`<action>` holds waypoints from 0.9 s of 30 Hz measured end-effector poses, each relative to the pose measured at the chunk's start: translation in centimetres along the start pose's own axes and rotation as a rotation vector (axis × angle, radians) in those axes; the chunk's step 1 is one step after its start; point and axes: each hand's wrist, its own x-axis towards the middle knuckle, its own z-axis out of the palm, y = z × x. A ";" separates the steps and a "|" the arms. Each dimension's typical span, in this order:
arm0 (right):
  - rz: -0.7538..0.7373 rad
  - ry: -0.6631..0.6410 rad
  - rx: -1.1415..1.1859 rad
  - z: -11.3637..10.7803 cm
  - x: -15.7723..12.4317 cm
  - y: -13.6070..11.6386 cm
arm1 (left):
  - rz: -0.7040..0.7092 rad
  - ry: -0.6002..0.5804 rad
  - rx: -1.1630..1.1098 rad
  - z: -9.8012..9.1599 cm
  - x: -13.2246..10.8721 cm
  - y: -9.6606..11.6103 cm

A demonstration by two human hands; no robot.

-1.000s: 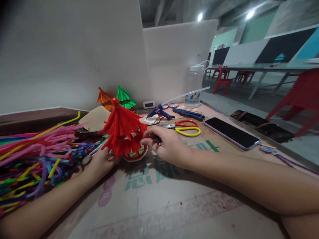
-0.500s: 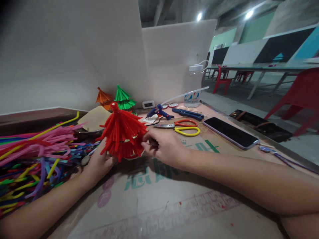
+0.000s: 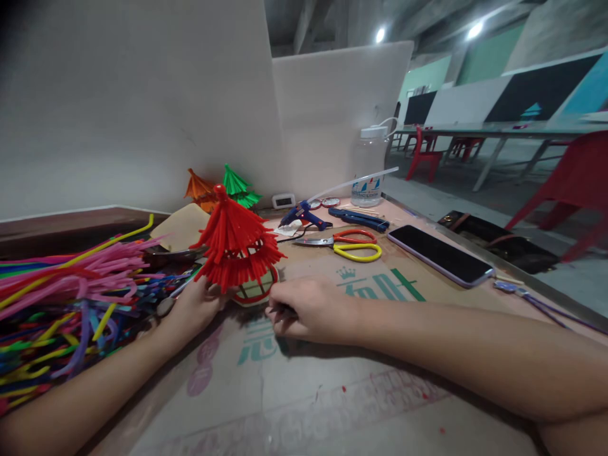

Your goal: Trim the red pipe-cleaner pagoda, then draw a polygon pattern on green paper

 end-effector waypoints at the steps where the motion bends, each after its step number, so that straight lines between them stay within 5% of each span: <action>1: 0.043 -0.019 0.048 -0.1 0.1 -0.2 | -0.006 -0.008 -0.021 0.0 0.0 0.0; 6: 0.493 0.050 0.385 -0.2 1.0 -0.4 | -0.021 -0.037 -0.101 0.0 0.0 0.5; 11: 0.695 0.093 0.591 0.6 1.4 0.3 | -0.025 -0.046 -0.118 -0.1 0.1 0.8; 21: 0.840 0.087 1.055 0.6 1.6 -0.7 | -0.005 -0.063 -0.062 -0.4 -0.1 1.1; 27: 0.858 0.045 1.088 0.8 1.7 -1.2 | 0.011 -0.068 -0.034 -0.3 -0.1 1.2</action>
